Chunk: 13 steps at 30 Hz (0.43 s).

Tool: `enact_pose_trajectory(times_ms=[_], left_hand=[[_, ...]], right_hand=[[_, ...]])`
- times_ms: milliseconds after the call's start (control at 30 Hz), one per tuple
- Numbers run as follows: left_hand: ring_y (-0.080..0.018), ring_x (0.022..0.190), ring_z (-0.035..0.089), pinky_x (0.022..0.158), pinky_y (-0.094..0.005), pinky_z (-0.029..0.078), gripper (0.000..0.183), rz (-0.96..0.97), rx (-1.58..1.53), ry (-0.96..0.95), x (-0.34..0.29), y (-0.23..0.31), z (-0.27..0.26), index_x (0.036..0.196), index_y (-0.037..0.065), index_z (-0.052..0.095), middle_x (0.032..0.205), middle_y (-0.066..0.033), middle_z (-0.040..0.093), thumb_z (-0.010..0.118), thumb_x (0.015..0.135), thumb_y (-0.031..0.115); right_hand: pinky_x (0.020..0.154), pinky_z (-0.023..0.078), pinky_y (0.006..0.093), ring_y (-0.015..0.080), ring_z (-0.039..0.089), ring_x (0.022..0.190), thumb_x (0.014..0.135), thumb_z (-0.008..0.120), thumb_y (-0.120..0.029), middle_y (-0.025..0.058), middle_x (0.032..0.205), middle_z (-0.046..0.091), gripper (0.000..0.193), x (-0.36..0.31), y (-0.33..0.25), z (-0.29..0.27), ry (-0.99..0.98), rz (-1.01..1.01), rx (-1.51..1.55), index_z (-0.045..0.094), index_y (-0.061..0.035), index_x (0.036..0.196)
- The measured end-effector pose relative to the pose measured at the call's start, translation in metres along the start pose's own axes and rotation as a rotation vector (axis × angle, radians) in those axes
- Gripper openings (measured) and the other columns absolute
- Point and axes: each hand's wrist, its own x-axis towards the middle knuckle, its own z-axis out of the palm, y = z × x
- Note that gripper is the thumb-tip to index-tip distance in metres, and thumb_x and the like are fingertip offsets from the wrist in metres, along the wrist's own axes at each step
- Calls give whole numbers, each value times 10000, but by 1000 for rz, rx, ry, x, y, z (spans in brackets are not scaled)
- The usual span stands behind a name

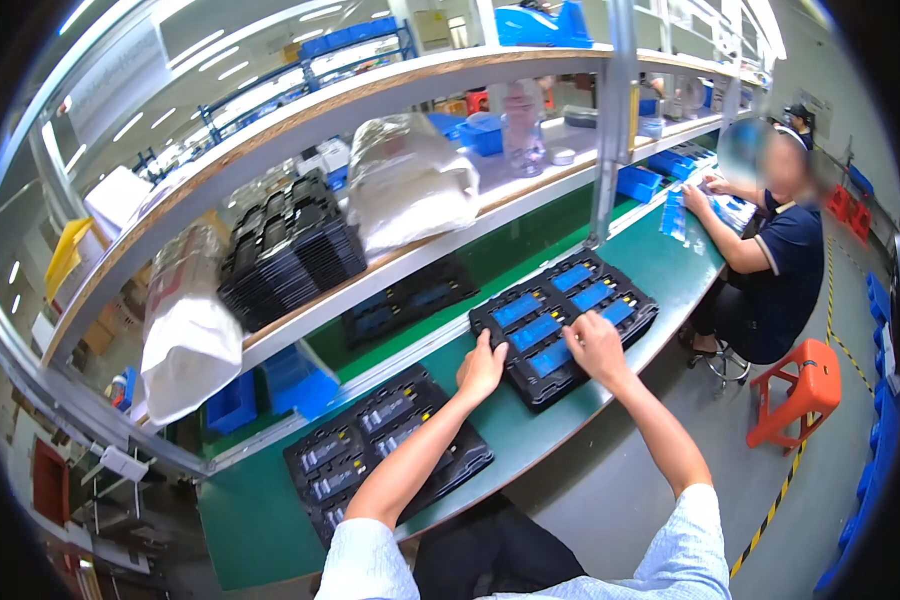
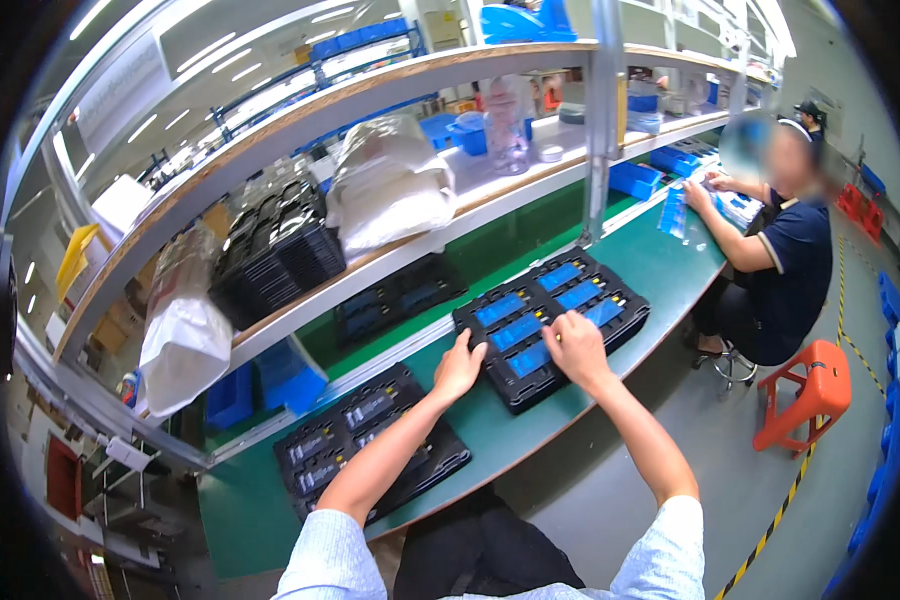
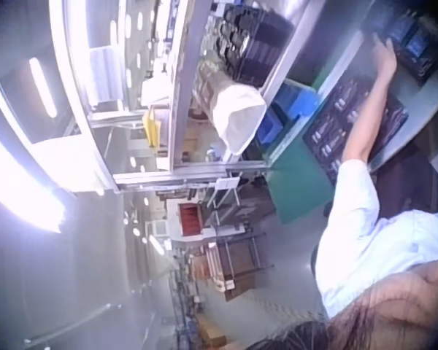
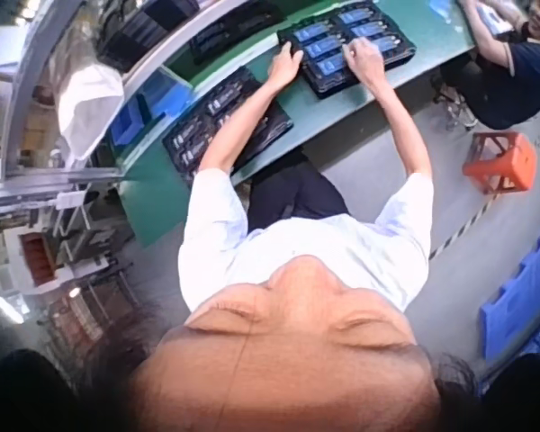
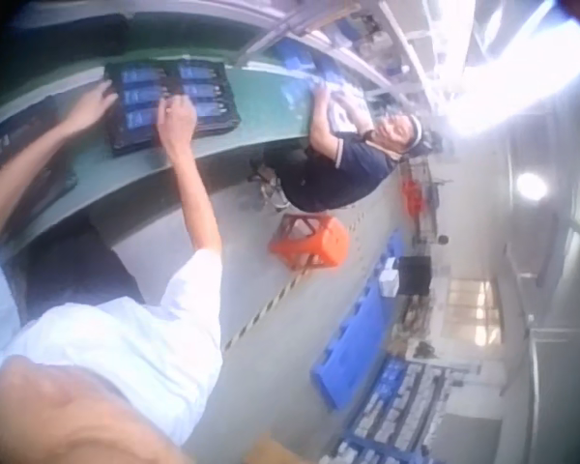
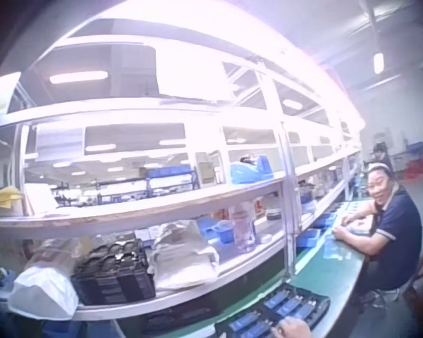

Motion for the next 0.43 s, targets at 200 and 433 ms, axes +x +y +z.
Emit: enact_pose_trajectory(times_ms=[200,433], left_hand=[[-281,804,582,759,-385,470,455,229,-252,195,-10,-44,-45,1215,-14,497,922,-166,569,565,895,303],[-240,816,549,757,-351,472,331,195,-85,707,-70,-128,-175,1078,49,546,972,-122,511,610,759,-7]], right_hand=[[583,420,385,280,529,632,768,699,-92,93,690,509,190,-17,-123,14,-202,-152,320,526,-49,702],[605,461,407,305,585,652,858,654,-222,139,744,567,253,-6,-174,79,-471,99,404,554,-23,738]])
